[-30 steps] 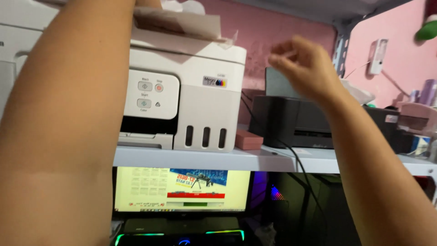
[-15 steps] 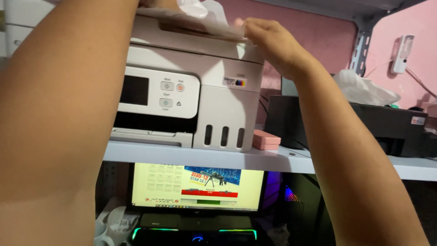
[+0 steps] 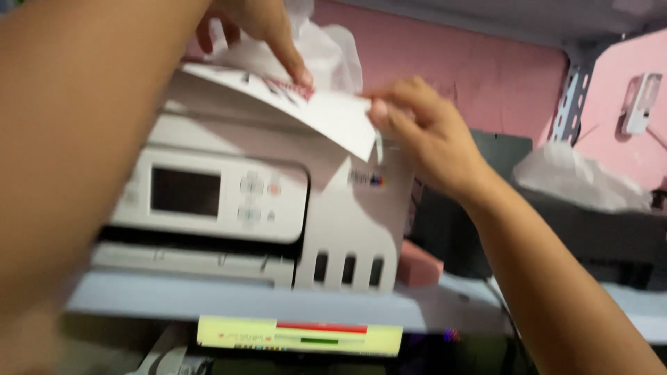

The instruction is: Assembling a cardboard packaging box at a workstation after inspecting printed mugs.

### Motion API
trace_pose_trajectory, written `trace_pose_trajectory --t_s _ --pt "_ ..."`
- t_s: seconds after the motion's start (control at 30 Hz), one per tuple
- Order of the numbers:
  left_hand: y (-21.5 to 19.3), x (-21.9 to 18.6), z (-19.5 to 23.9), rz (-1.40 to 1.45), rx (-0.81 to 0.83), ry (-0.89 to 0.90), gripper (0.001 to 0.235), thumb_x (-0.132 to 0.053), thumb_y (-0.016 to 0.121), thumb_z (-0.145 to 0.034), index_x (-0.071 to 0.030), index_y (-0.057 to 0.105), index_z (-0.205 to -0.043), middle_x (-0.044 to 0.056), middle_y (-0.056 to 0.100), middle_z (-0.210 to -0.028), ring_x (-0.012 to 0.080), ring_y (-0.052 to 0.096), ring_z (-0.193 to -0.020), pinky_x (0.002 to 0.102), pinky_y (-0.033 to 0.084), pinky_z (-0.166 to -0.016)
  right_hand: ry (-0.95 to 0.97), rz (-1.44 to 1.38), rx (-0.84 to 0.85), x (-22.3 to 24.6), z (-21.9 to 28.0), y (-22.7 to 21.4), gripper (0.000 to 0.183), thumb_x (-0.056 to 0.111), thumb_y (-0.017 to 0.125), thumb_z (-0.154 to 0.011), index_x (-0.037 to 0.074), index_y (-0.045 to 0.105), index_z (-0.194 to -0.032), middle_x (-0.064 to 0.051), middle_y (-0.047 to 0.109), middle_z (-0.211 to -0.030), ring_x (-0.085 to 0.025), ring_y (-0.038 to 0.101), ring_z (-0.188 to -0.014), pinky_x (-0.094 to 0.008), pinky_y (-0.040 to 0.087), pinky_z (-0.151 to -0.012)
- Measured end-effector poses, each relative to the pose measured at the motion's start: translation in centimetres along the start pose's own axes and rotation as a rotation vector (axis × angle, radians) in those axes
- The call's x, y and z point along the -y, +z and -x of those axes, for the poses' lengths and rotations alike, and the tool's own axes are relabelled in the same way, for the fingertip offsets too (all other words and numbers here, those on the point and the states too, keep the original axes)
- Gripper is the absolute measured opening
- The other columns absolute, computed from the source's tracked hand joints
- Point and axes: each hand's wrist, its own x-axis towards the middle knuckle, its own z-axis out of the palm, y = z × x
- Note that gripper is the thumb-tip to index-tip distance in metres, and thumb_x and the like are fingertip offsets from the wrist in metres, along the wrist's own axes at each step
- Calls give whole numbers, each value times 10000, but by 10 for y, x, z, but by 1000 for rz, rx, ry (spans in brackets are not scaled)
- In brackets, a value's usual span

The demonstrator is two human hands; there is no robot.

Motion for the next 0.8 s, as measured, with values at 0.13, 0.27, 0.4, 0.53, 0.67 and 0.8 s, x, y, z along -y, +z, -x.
trace_pose_trajectory --t_s 0.13,0.27,0.4,0.53,0.67,0.8 --pt "3 -27 0 10 56 -28 1050 -411 826 -610 -275 431 -1573 -45 414 -1635 355 537 -1386 521 500 -1055 98 -145 84 -3 -14 -21 392 366 496 -1051 90 727 -1209 -56 680 -1166 -164 622 -1119 -299 444 -1036" --pt "-20 -28 -11 -299 249 142 1073 -567 792 -632 -289 381 -1584 54 516 -1561 298 559 -1398 425 485 -1123 178 -414 323 0 -48 -49 296 273 551 -1016 66 756 -1069 -59 708 -1085 -186 709 -1053 -330 545 -974" --pt "-31 -27 -13 -500 307 251 890 -640 749 -742 -327 451 -1520 -53 556 -1508 244 568 -1344 409 470 -1057 536 -276 563 4 -84 -60 152 265 690 -953 159 774 -1021 43 757 -862 -71 660 -761 -229 524 -689" --pt "-35 -26 -12 -522 328 277 809 -624 723 -798 -305 464 -1495 -56 558 -1489 239 570 -1324 431 480 -1029 597 -14 801 10 -116 -63 485 539 751 -784 324 704 -1217 72 690 -1176 -134 571 -753 -258 511 -771" --pt "-33 -10 -15 -400 276 347 632 -504 707 -823 -283 541 -1391 3 661 -1324 261 640 -1226 448 521 -966 584 -113 893 6 -116 -53 560 526 738 -818 225 675 -1286 5 724 -1221 -213 641 -991 -321 536 -854" --pt "-30 3 -18 -328 244 429 637 -557 715 -809 -269 559 -1355 54 720 -1197 283 680 -1184 448 555 -961 445 -177 836 -1 -113 -49 450 437 747 -905 106 718 -1209 -126 764 -1213 -314 718 -1133 -395 602 -903"
